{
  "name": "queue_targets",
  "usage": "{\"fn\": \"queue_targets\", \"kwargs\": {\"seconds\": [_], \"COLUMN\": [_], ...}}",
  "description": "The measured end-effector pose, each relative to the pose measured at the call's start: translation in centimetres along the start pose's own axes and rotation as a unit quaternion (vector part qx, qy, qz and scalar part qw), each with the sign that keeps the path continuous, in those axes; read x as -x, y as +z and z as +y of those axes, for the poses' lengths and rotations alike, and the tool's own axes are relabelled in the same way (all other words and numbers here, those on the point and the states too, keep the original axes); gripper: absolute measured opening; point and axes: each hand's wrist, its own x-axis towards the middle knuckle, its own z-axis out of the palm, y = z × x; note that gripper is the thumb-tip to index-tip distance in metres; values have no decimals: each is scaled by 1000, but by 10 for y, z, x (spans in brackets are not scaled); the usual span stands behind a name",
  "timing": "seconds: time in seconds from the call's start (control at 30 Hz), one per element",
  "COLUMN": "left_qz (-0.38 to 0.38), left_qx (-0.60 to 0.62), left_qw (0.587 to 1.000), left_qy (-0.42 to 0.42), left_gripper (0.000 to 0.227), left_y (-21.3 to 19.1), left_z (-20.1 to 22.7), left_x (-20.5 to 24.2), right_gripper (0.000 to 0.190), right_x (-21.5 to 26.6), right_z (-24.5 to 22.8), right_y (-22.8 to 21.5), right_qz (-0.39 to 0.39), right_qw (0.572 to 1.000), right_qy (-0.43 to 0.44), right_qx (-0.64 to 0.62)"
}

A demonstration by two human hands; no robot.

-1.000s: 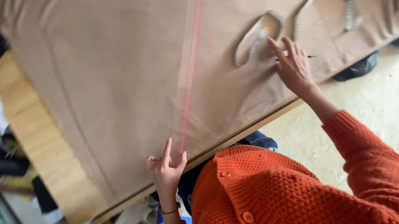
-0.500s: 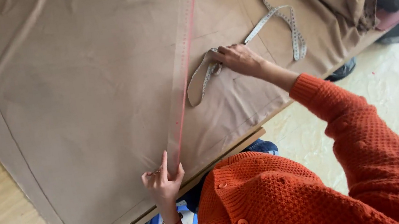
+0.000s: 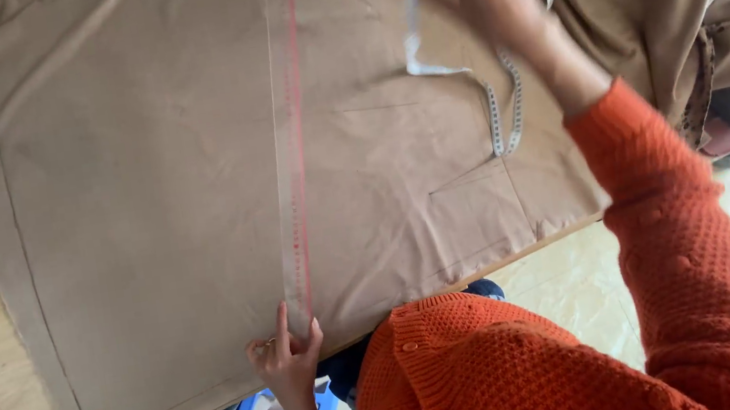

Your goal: The person uses a long ruler and a pen to draw straight lines on a large piece of beige fabric laid out on a wooden table. They then use a pair of large shears to cut the fabric along the marked lines, separating a section of the material.

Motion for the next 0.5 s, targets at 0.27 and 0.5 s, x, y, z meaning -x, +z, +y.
{"fn": "queue_targets", "kwargs": {"seconds": [0.27,0.5], "left_qz": [-29,26], "left_qx": [33,35], "left_qw": [999,999], "left_qy": [0,22], "left_gripper": [50,50], "left_y": [7,33], "left_z": [12,13], "left_x": [-33,-60], "right_gripper": [95,62], "right_x": [168,146], "right_z": [-37,35], "right_y": [-25,21], "right_qz": [-356,-497], "right_qw": [911,831], "right_qy": [124,154], "right_qx": [-166,-196]}}
